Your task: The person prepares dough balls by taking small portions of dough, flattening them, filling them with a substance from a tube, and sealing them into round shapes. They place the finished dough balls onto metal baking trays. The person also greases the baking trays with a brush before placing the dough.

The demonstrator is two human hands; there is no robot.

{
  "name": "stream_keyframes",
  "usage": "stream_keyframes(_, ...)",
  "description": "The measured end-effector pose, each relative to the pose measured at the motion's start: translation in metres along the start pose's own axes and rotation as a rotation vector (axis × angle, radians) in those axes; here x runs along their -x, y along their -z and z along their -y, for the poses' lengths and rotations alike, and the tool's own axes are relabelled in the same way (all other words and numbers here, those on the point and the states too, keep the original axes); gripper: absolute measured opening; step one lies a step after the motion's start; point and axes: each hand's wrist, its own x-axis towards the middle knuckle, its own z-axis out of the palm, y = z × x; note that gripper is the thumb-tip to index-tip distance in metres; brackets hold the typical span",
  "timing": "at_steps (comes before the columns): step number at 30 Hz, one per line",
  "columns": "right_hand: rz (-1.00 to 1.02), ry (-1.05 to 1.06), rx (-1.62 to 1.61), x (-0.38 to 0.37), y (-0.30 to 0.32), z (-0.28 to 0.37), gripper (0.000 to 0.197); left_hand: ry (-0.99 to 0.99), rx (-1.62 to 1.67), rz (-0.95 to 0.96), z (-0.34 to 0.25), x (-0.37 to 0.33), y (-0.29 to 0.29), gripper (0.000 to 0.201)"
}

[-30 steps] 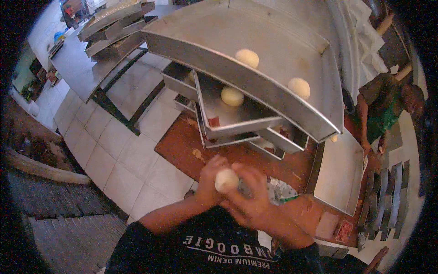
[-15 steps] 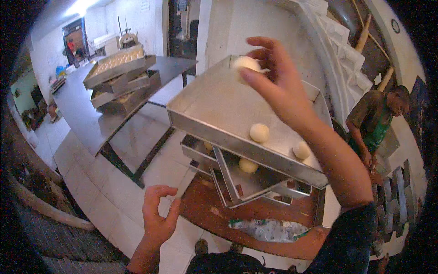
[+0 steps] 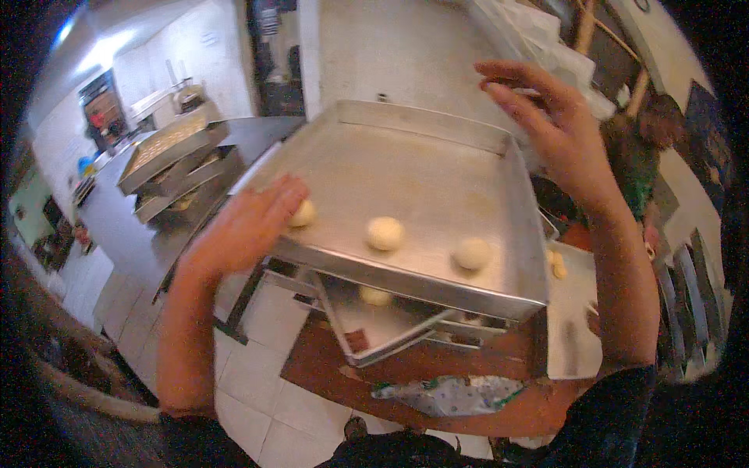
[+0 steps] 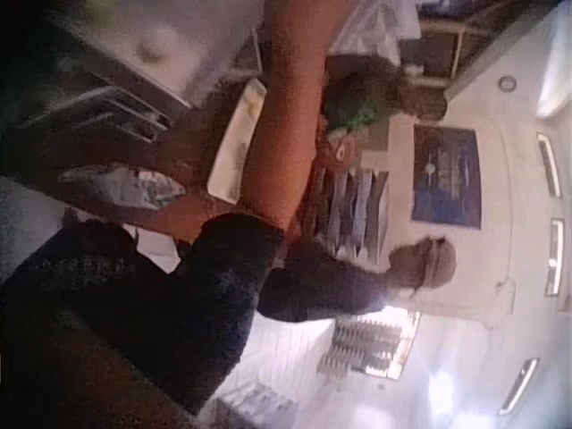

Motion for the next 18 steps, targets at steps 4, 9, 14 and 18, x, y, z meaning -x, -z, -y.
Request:
stream_keyframes(4,-0.203,-0.157,0.103,0.075,0.071,-0.041,0.021,0.134,-0.133,0.434,0.061,-0.014,-0.033,0.044)
stream_keyframes(9,-0.298,-0.392,0.446,0.191,0.129,-0.168,0.02,0.58,0.119,0.401,-0.011,-0.032,-0.013,0.043)
stream_keyframes(14,0.152,-0.809,0.513,0.302,0.082,-0.31,0.023,0.288,0.007,-0.294,-0.005,-0.001,-0.027,0.043)
stream_keyframes(18,0.154,-0.73,0.582,0.338,0.028,-0.378,0.028,0.415,0.14,-0.491,-0.04,0.051,0.005,0.039)
